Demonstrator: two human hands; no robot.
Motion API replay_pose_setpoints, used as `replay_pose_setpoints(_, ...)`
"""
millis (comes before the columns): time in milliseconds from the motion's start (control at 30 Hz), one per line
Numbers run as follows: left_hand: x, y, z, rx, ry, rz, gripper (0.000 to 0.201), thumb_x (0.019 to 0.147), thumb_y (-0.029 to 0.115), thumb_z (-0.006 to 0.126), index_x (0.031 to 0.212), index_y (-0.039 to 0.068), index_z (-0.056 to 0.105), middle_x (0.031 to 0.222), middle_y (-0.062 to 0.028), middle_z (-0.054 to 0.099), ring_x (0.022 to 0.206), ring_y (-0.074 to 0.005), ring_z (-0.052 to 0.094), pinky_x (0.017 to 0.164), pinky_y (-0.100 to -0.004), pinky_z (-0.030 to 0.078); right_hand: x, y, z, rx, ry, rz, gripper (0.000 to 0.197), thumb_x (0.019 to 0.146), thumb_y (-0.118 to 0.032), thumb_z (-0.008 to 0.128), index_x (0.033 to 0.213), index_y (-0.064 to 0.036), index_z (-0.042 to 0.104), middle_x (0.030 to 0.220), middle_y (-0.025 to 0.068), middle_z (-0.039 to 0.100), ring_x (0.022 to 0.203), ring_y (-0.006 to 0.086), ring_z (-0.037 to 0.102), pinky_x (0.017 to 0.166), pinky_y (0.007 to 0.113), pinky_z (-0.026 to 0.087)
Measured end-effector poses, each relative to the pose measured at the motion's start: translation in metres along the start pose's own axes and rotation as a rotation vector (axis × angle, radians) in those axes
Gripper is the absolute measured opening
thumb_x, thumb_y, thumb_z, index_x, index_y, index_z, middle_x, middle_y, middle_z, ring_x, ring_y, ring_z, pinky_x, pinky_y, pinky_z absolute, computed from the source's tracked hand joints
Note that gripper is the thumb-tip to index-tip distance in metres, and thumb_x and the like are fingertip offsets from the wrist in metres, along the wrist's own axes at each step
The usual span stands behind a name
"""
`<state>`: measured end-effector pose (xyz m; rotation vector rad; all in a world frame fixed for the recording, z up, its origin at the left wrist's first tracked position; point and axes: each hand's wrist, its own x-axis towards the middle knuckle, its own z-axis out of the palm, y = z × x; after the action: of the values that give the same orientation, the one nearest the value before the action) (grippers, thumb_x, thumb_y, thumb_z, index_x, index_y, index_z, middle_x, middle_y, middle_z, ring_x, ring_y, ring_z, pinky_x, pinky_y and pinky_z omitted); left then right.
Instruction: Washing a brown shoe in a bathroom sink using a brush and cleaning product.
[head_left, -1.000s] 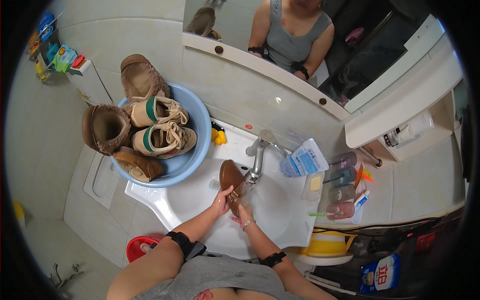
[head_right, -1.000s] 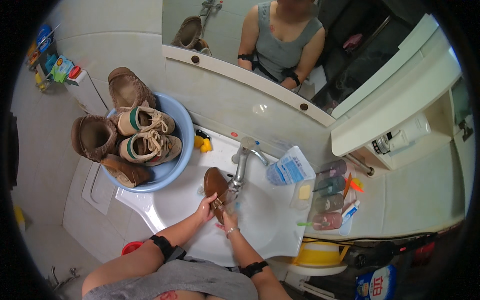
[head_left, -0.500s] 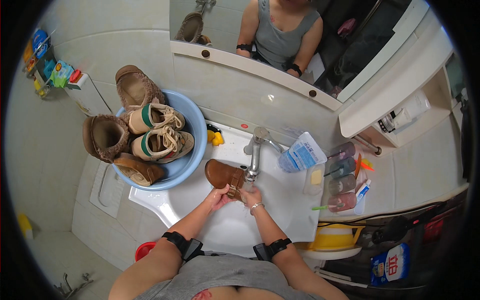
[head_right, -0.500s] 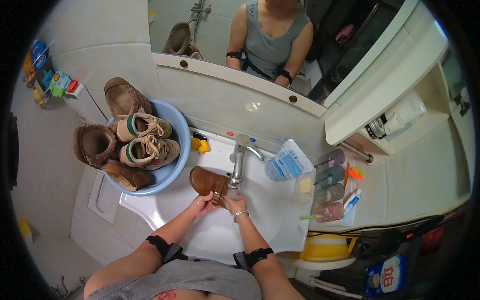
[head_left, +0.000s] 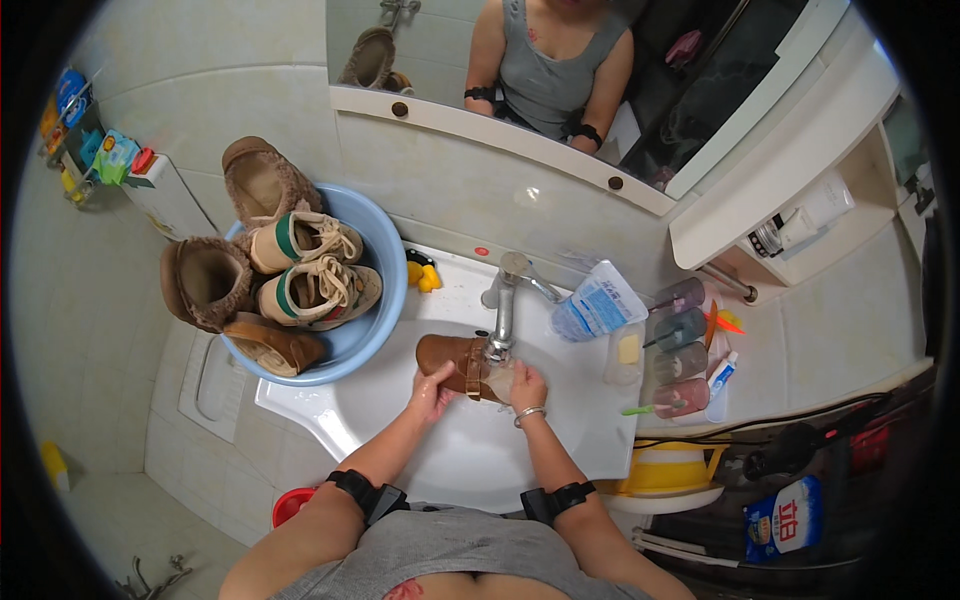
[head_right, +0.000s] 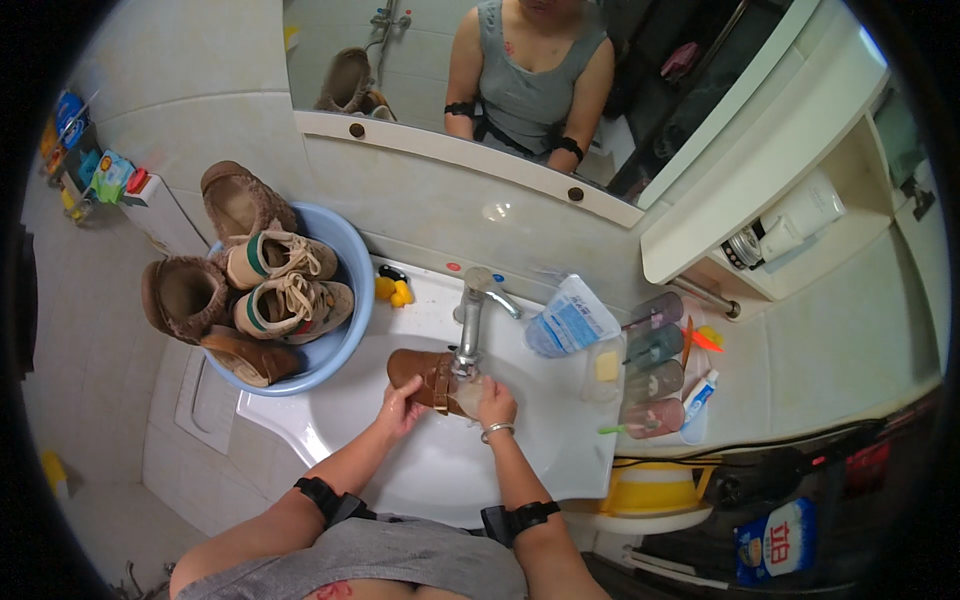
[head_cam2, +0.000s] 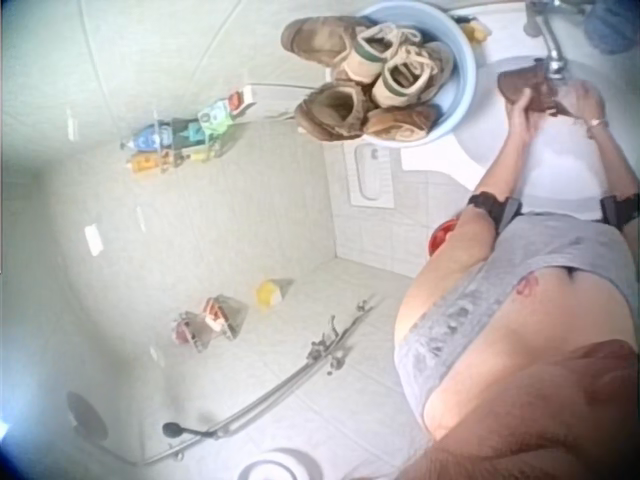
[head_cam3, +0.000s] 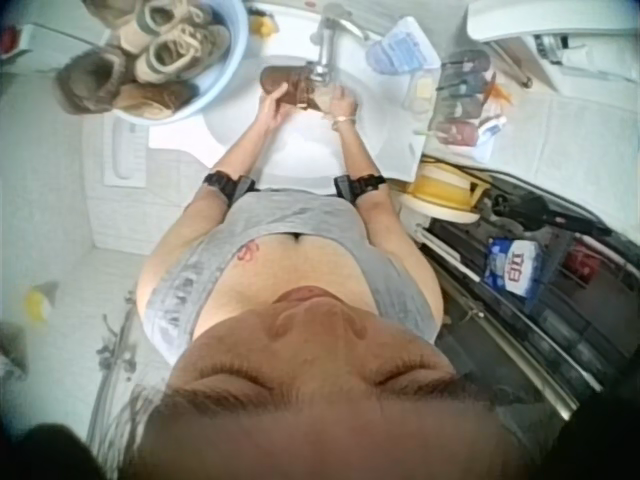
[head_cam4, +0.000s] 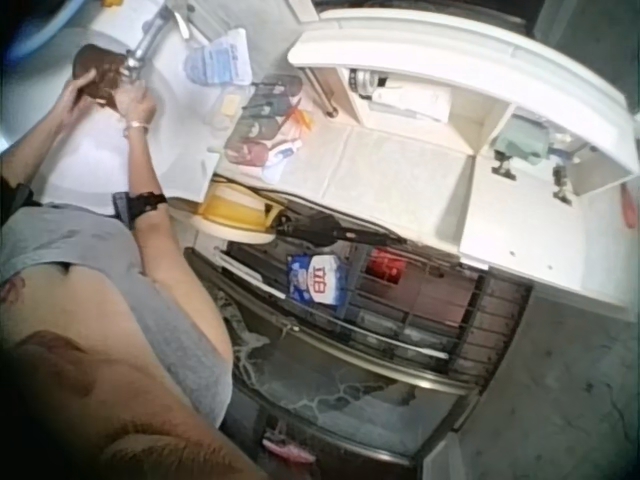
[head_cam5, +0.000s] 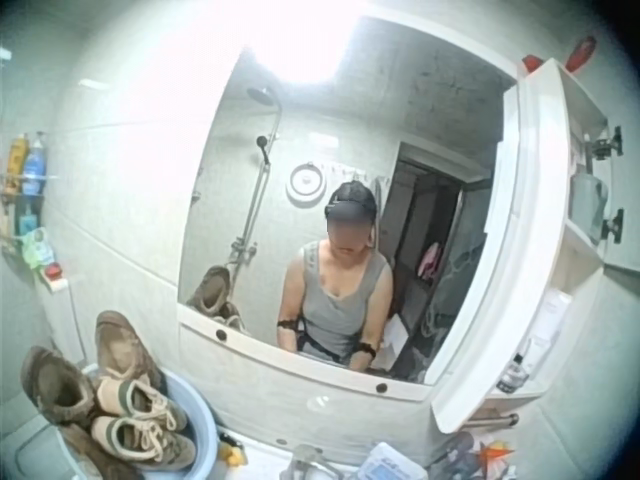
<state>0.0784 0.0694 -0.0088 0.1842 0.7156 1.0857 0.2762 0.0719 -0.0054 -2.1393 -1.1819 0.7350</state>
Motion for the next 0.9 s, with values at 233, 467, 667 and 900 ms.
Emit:
replay_pose_setpoints(233,0.059,-0.036,0.007,0.699,0.450,0.070,0.076,0.073,0.051,0.067,0.130,0.012,0.037,0.125,-0.0193,0.042,0.117,-0.0324,0.043,0.094,-0.0399,0.040,-0.014,-0.015,-0.049,-0.202,0.142,-0.234,0.039,0.087,-0.040,0.052,0.085,-0.0033,0.064,0.077,0.0176,0.064,0.073,0.0355,0.061,0.068,0.041,0.047)
replay_pose_setpoints(467,0.083,-0.061,0.011,1.084,0.443,0.058,0.050,0.079,0.050,0.055,0.109,0.010,0.055,0.099,-0.0163,0.061,0.093,-0.0354,0.056,0.082,-0.0389,0.044,-0.042,-0.026,-0.059,-0.233,0.193,-0.375,0.024,0.085,-0.030,0.058,0.080,-0.0063,0.062,0.077,0.0116,0.061,0.070,0.0305,0.059,0.064,0.040,0.047)
replay_pose_setpoints(667,0.115,-0.080,-0.032,0.889,0.363,0.055,0.048,0.089,0.045,0.044,0.086,0.001,0.062,0.084,-0.0160,0.063,0.075,-0.0300,0.061,0.067,-0.0401,0.046,-0.058,-0.026,-0.062,-0.150,0.204,-0.404,0.021,0.084,-0.027,0.060,0.081,-0.0065,0.062,0.076,0.0107,0.060,0.069,0.0291,0.059,0.062,0.038,0.047)
replay_pose_setpoints(900,0.154,-0.083,-0.088,0.044,0.316,-0.316,0.047,0.090,0.043,0.045,0.109,0.001,0.054,0.100,-0.0139,0.060,0.081,-0.0278,0.060,0.068,-0.0443,0.050,-0.070,-0.031,-0.034,-0.242,0.204,-0.716,0.023,0.074,-0.030,0.069,0.086,-0.0111,0.065,0.086,0.0048,0.059,0.077,0.0248,0.058,0.060,0.036,0.048)
